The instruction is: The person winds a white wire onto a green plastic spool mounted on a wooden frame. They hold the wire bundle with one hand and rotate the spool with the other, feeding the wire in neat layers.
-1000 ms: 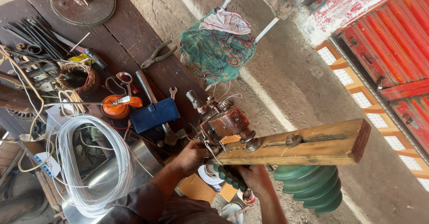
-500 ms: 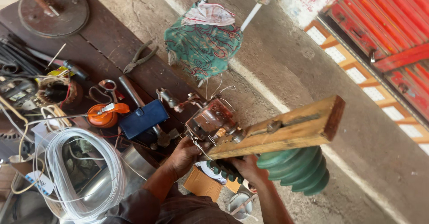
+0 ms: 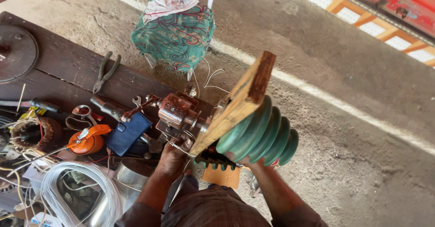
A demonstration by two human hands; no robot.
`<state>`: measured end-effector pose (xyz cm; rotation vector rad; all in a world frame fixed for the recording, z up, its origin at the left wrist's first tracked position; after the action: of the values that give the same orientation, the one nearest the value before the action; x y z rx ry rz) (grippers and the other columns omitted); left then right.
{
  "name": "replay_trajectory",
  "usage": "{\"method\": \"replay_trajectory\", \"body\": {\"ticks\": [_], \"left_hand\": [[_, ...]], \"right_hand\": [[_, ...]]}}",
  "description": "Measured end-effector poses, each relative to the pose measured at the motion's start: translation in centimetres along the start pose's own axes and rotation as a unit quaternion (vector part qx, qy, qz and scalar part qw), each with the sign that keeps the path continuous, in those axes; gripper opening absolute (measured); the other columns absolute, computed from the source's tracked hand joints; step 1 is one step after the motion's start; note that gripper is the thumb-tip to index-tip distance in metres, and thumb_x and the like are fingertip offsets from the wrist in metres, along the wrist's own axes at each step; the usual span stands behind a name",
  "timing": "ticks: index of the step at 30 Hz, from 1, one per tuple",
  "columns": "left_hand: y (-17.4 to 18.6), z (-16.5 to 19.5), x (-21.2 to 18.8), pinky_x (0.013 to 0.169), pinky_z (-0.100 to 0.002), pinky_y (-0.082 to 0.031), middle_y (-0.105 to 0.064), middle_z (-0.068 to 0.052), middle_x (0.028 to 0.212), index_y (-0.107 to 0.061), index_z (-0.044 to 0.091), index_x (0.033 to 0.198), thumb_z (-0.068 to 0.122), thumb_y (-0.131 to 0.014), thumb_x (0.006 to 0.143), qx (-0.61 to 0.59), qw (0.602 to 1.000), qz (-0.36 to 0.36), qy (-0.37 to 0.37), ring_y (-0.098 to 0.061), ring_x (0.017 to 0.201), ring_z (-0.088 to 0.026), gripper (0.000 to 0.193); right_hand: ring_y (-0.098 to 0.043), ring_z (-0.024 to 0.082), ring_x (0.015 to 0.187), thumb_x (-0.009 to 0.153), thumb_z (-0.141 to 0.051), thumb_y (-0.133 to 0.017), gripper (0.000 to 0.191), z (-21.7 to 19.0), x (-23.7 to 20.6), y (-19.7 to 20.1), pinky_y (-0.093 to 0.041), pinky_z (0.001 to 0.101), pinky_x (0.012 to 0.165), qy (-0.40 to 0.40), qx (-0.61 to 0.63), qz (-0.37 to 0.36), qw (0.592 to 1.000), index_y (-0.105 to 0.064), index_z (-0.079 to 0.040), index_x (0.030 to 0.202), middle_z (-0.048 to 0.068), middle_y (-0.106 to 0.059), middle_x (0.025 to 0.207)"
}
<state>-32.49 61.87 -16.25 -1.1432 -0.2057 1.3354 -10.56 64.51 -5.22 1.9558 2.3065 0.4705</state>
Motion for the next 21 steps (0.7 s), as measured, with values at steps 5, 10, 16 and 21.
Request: {"method": "replay_trajectory", "body": {"ticks": [5, 10, 16, 21], "left_hand": [[0.9, 0.4, 0.4, 0.081, -0.038, -0.055, -0.072, -0.015, 0.113, -0.064, -0.004, 0.128, -0.011, -0.06, 0.081, 0.013, 0.998, -0.068, -0.002, -0.068, 0.097, -0.026, 0.048], [0.0, 0.8, -0.6, 0.089, -0.036, -0.058, -0.076, -0.006, 0.111, -0.067, 0.006, 0.119, -0.006, -0.059, 0.077, -0.005, 1.0, -0.005, 0.016, -0.071, 0.103, -0.021, 0.045], [-0.6, 1.1, -0.2, 0.09, -0.038, -0.057, -0.072, -0.01, 0.113, -0.067, 0.0, 0.116, -0.002, -0.071, 0.089, 0.029, 0.999, -0.018, -0.032, -0.068, 0.104, -0.023, 0.027], [0.9, 1.3, 0.5, 0.092, -0.036, -0.057, -0.073, -0.01, 0.112, -0.067, 0.0, 0.117, 0.002, -0.078, 0.079, 0.033, 0.998, -0.055, 0.001, -0.07, 0.105, -0.022, 0.039]], "right_hand": [[-0.064, 0.018, 0.107, 0.091, -0.03, -0.075, 0.042, 1.8, 0.0, 1.5, -0.053, 0.033, 0.09, 0.085, 0.544, 0.02, 0.835, -0.064, -0.01, 0.126, 0.008, -0.068, 0.118], [-0.066, 0.016, 0.101, 0.093, -0.03, -0.073, 0.037, 2.5, -0.5, 1.0, -0.055, 0.0312, 0.084, 0.084, 0.644, -0.047, 0.759, -0.066, -0.01, 0.123, 0.008, -0.07, 0.113], [-0.068, 0.014, 0.094, 0.095, -0.03, -0.071, 0.032, 2.4, -1.2, 0.2, -0.059, 0.029, 0.077, 0.089, 0.678, -0.102, 0.722, -0.068, -0.01, 0.12, 0.007, -0.071, 0.107], [-0.069, 0.015, 0.094, 0.099, -0.029, -0.07, 0.03, 3.7, -2.0, 0.9, -0.059, 0.03, 0.078, 0.08, 0.605, -0.014, 0.792, -0.068, -0.007, 0.12, 0.009, -0.07, 0.107]]}}
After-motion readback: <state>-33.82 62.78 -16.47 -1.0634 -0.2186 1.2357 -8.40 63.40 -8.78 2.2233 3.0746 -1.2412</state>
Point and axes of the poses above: each hand's wrist, its own x-axis towards the middle knuckle, its own y-axis out of the back of the hand, z = x × y, the point moved 6 cm from there along x, towards the middle knuckle
